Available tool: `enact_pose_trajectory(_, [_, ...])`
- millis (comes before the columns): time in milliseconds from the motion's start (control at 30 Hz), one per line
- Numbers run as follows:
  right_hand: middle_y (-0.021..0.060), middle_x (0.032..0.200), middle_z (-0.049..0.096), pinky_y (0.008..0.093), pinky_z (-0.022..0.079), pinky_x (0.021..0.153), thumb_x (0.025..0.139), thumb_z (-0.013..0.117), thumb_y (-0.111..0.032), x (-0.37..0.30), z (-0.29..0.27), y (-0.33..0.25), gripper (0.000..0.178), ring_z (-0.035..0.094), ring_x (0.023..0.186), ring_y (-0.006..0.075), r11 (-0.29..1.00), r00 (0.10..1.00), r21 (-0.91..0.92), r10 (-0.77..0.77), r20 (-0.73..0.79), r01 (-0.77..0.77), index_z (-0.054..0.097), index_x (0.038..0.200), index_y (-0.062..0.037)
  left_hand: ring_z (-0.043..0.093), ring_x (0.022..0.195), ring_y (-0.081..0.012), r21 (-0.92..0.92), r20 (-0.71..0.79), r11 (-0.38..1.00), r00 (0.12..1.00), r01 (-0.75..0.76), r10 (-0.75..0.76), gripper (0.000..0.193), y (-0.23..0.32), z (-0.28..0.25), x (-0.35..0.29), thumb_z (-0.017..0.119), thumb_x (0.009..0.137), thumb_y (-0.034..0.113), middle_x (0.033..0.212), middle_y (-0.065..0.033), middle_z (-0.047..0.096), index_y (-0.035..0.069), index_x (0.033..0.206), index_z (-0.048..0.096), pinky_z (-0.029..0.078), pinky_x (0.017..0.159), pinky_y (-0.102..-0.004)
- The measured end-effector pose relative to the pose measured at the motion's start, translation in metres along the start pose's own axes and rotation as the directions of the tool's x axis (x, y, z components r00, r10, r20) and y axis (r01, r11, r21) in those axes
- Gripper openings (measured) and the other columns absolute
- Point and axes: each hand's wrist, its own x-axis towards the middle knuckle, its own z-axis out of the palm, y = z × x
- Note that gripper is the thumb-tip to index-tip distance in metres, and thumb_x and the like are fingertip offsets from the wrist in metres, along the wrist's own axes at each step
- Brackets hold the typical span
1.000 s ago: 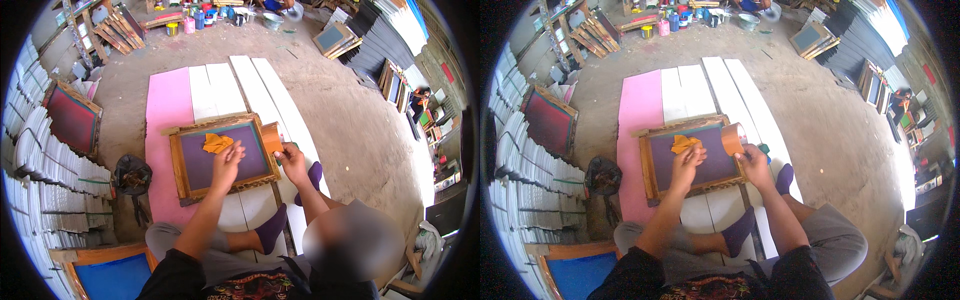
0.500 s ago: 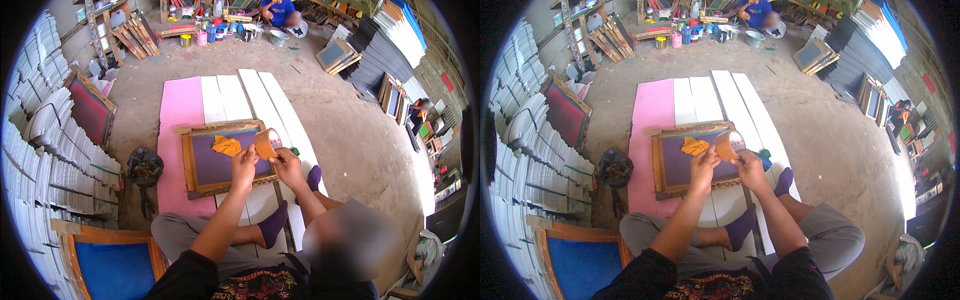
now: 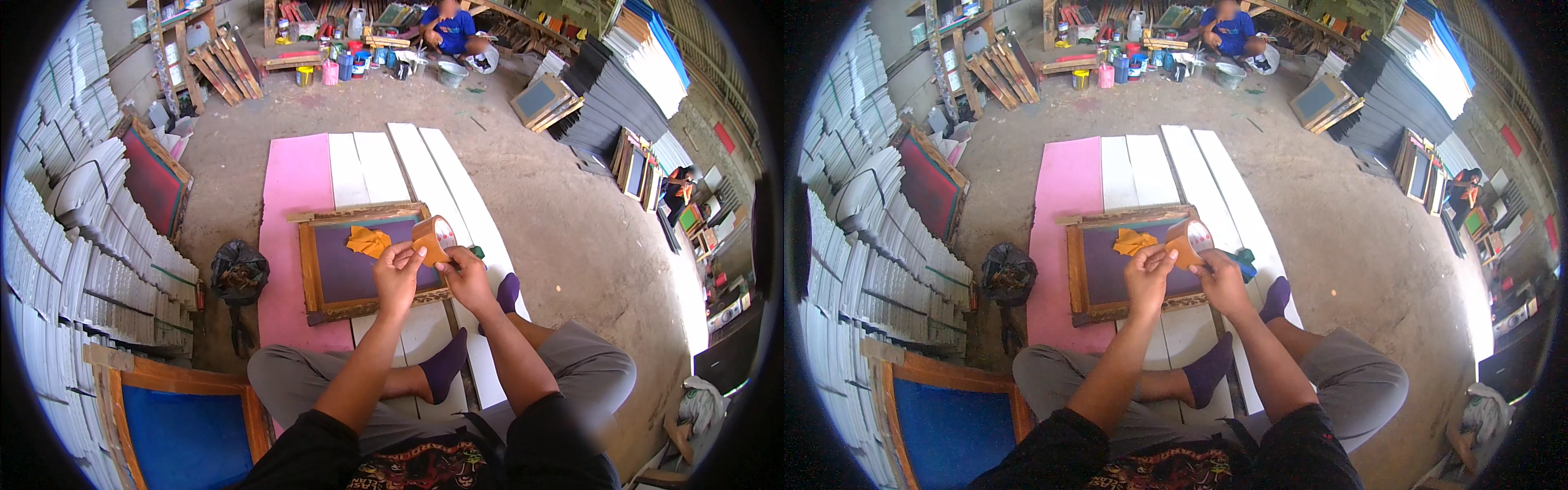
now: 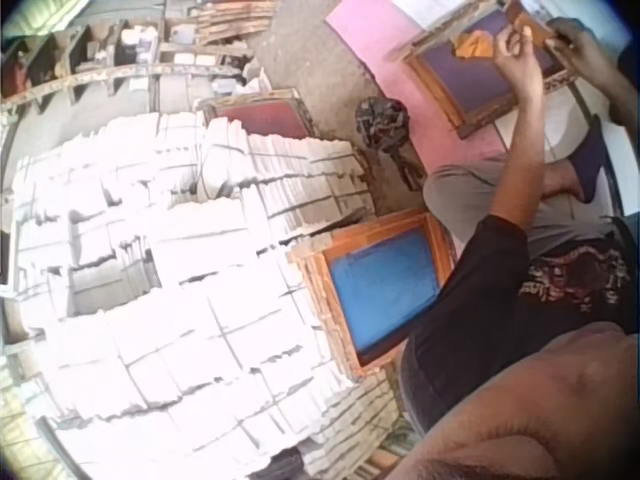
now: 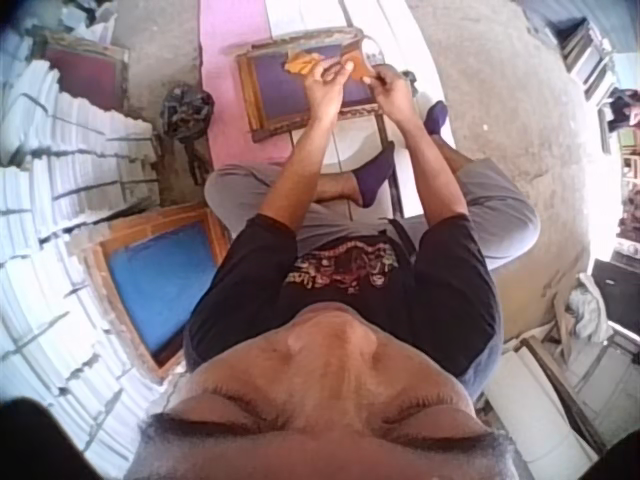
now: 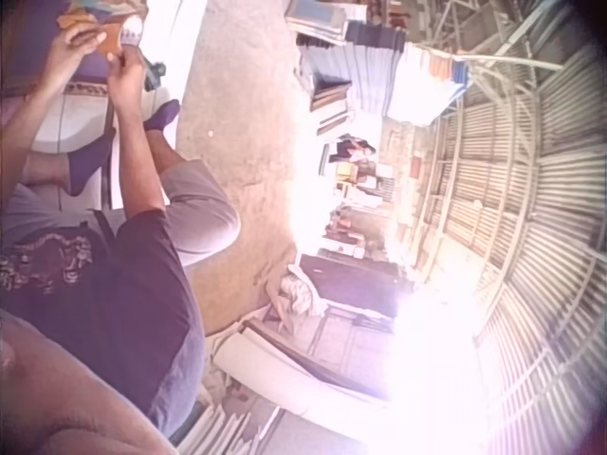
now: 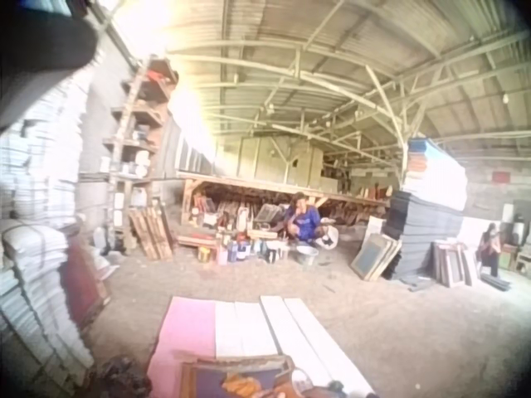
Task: The person sits cross-legged on the floor and applies masking tape to the edges of a wooden frame with a purple surface. They repeatedly tear and press tape along the frame's perimeter, occasionally adjusting the frame's position.
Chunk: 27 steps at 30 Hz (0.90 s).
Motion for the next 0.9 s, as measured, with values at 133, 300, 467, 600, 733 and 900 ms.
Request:
enact_pose_trajectory(133, [0.0216, 0.1, 0.071, 0.0403, 0.055, 0.08, 0.089, 0.077, -0.004, -0.001, 0.001, -0.001, 0.024, 0.071, 0.09, 0.0358, 1.0, 1.0, 0.014, -0.002, 0.016, 0.001, 0.069, 0.11, 0.0041, 0.069, 0.093, -0.0141, 0.088, 0.032, 0.996, 0.999, -0.006, 0.004, 0.021, 0.0, -0.006, 0.004, 0.079, 0.094, 0.007, 0.101, -0.0107, 0.073, -0.004, 0.108, 0.069, 0.056, 0.085, -0.0271])
enact_pose_trajectory(300, [0.0203, 0.1, 0.072, 0.0393, 0.055, 0.081, 0.088, 0.077, -0.003, -0.001, 0.003, -0.006, 0.025, 0.071, 0.091, 0.0351, 0.999, 1.0, 0.041, -0.003, 0.03, 0.001, 0.069, 0.111, 0.0038, 0.07, 0.082, -0.0125, 0.192, -0.006, 0.981, 0.999, -0.034, 0.036, 0.019, -0.004, -0.013, 0.01, 0.08, 0.093, 0.009, 0.092, -0.0092, 0.073, -0.005, 0.099, 0.069, 0.056, 0.074, -0.0253])
enact_pose_trajectory(467, [0.0153, 0.099, 0.07, 0.0382, 0.054, 0.079, 0.091, 0.077, -0.013, -0.005, 0.001, -0.006, 0.026, 0.067, 0.086, 0.0302, 0.976, 0.994, -0.19, -0.101, 0.043, 0.107, 0.07, 0.112, 0.0014, 0.065, 0.075, -0.014, 0.43, 0.031, 0.876, 0.973, -0.218, 0.227, 0.014, -0.004, -0.02, 0.007, 0.078, 0.094, 0.009, 0.087, -0.0071, 0.069, -0.001, 0.095, 0.067, 0.053, 0.069, -0.0278])
enact_pose_trajectory(600, [0.0176, 0.098, 0.07, 0.0422, 0.053, 0.08, 0.093, 0.076, -0.021, -0.007, 0.001, -0.012, 0.032, 0.067, 0.086, 0.0351, 0.951, 0.979, -0.234, -0.2, 0.026, 0.201, 0.07, 0.116, 0.0002, 0.063, 0.074, -0.015, 0.444, 0.053, 0.824, 0.928, -0.352, 0.368, 0.012, 0.001, -0.022, 0.0, 0.076, 0.094, 0.007, 0.09, -0.0076, 0.066, 0.001, 0.094, 0.066, 0.051, 0.068, -0.0294])
enact_pose_trajectory(733, [0.0203, 0.097, 0.07, 0.0453, 0.052, 0.08, 0.094, 0.075, -0.022, -0.012, 0.007, -0.023, 0.035, 0.067, 0.089, 0.0372, 0.999, 0.992, -0.051, 0.016, 0.127, -0.01, 0.07, 0.118, 0.0011, 0.063, 0.074, -0.015, 0.427, 0.029, 0.846, 0.939, -0.32, 0.341, 0.013, -0.003, -0.037, -0.004, 0.076, 0.095, 0.008, 0.087, -0.0083, 0.068, 0.001, 0.092, 0.066, 0.051, 0.068, -0.0296])
enact_pose_trajectory(900, [0.0225, 0.095, 0.071, 0.0464, 0.053, 0.08, 0.094, 0.073, -0.023, -0.024, 0.016, -0.017, 0.035, 0.069, 0.092, 0.0397, 0.993, 0.986, -0.108, -0.038, 0.16, 0.056, 0.069, 0.121, -0.0004, 0.064, 0.074, -0.0145, 0.425, -0.021, 0.874, 0.963, -0.236, 0.27, 0.015, -0.007, -0.048, -0.022, 0.076, 0.096, 0.01, 0.081, -0.0076, 0.07, 0.0, 0.089, 0.066, 0.052, 0.071, -0.0304])
